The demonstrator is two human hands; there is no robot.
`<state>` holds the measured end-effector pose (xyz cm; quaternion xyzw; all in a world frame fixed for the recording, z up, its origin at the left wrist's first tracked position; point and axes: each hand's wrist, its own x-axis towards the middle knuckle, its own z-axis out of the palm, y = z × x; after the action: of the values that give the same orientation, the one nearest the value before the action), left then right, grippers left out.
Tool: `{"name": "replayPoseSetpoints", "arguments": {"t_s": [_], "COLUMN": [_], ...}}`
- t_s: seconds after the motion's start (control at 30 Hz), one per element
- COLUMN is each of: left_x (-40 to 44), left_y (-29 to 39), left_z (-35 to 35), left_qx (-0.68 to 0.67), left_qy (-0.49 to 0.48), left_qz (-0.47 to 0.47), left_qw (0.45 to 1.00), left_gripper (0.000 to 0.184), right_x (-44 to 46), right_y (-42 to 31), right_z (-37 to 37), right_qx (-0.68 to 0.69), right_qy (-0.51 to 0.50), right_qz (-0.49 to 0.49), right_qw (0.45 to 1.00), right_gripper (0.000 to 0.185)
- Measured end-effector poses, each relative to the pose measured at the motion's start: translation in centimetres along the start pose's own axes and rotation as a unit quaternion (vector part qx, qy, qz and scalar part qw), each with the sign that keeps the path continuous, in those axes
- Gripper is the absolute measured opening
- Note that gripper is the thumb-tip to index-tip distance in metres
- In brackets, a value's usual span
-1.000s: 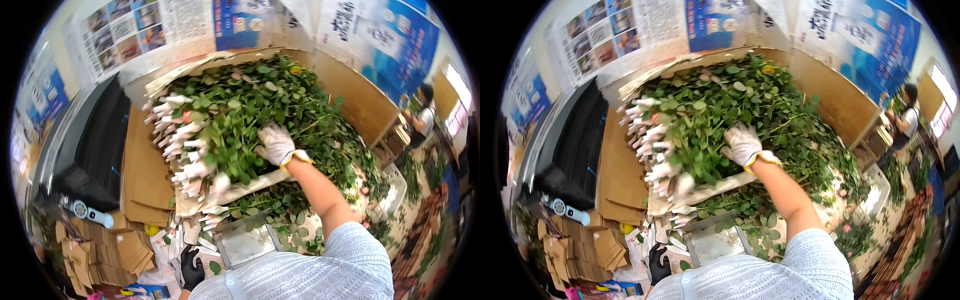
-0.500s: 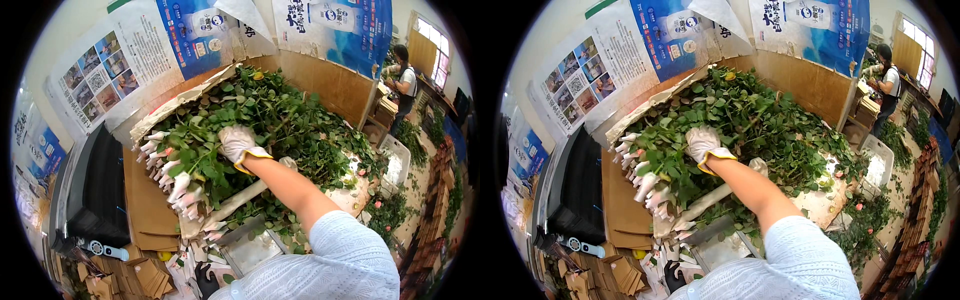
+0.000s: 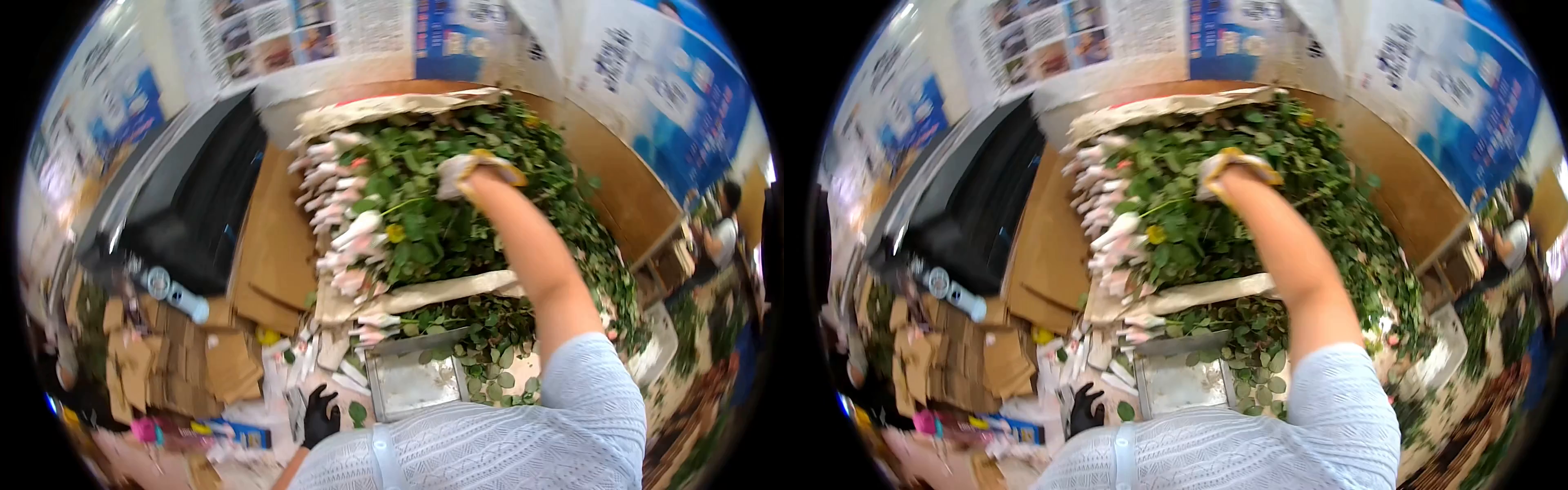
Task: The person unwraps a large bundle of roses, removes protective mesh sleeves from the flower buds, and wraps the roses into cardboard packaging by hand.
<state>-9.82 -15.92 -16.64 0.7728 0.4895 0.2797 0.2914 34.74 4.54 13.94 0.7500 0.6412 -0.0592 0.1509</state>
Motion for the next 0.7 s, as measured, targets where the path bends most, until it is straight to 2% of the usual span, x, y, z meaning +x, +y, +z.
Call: {"name": "replayPoseSetpoints", "arguments": {"t_s": [0.03,0.07,0.13,0.17,0.23,0.3,0.37,0.43,0.5,0.57,0.63,0.67,0.7], "left_x": [-0.5,-0.3,-0.4,-0.1,0.3,0.9,0.7,-0.3,-1.9,-2.5,-2.6,-2.2,-1.7], "left_y": [-0.3,1.0,0.5,1.6,1.1,3.0,4.3,3.8,3.6,2.3,0.4,1.1,1.0], "left_z": [0.2,-0.1,1.0,1.1,2.4,2.6,3.1,4.1,4.7,3.6,2.5,0.9,-1.0], "left_qx": [-0.041,-0.021,-0.04,-0.066,-0.075,-0.1,-0.111,-0.167,-0.197,-0.203,-0.146,-0.085,-0.035], "left_qy": [-0.026,-0.012,-0.015,-0.021,-0.032,-0.053,-0.038,-0.013,0.002,0.022,0.05,0.121,0.17], "left_qz": [-0.064,-0.035,-0.013,-0.016,0.046,0.027,0.026,0.048,0.005,0.01,0.001,0.002,0.008], "left_qw": [0.997,0.999,0.999,0.997,0.996,0.993,0.993,0.985,0.98,0.979,0.988,0.989,0.985], "left_gripper": [0.033,0.034,0.037,0.04,0.046,0.046,0.045,0.044,0.043,0.042,0.04,0.038,0.038], "right_x": [-1.8,-3.2,-4.7,-5.3,-6.7,-9.2,-7.5,-5.8,-1.2,-0.8,1.8,1.0,-0.5], "right_y": [-0.5,-0.8,-2.1,-4.0,-8.7,-14.6,-19.5,-25.5,-31.3,-37.3,-42.8,-44.0,-43.9], "right_z": [-1.2,-1.6,-1.4,-1.1,-0.3,0.1,3.8,5.9,9.8,10.8,15.4,14.9,12.6], "right_qx": [0.014,0.062,0.177,0.302,0.257,0.2,0.201,0.22,0.394,0.34,0.356,0.393,0.404], "right_qy": [0.029,0.1,0.195,0.163,0.152,0.059,0.043,0.036,0.005,-0.033,-0.001,0.036,0.117], "right_qz": [-0.008,-0.022,-0.145,-0.176,-0.251,-0.307,-0.432,-0.416,-0.377,-0.21,-0.265,-0.255,-0.303], "right_qw": [0.999,0.993,0.954,0.923,0.921,0.929,0.878,0.882,0.838,0.916,0.896,0.883,0.855], "right_gripper": [0.046,0.045,0.039,0.035,0.029,0.025,0.029,0.032,0.044,0.057,0.057,0.051,0.045]}}
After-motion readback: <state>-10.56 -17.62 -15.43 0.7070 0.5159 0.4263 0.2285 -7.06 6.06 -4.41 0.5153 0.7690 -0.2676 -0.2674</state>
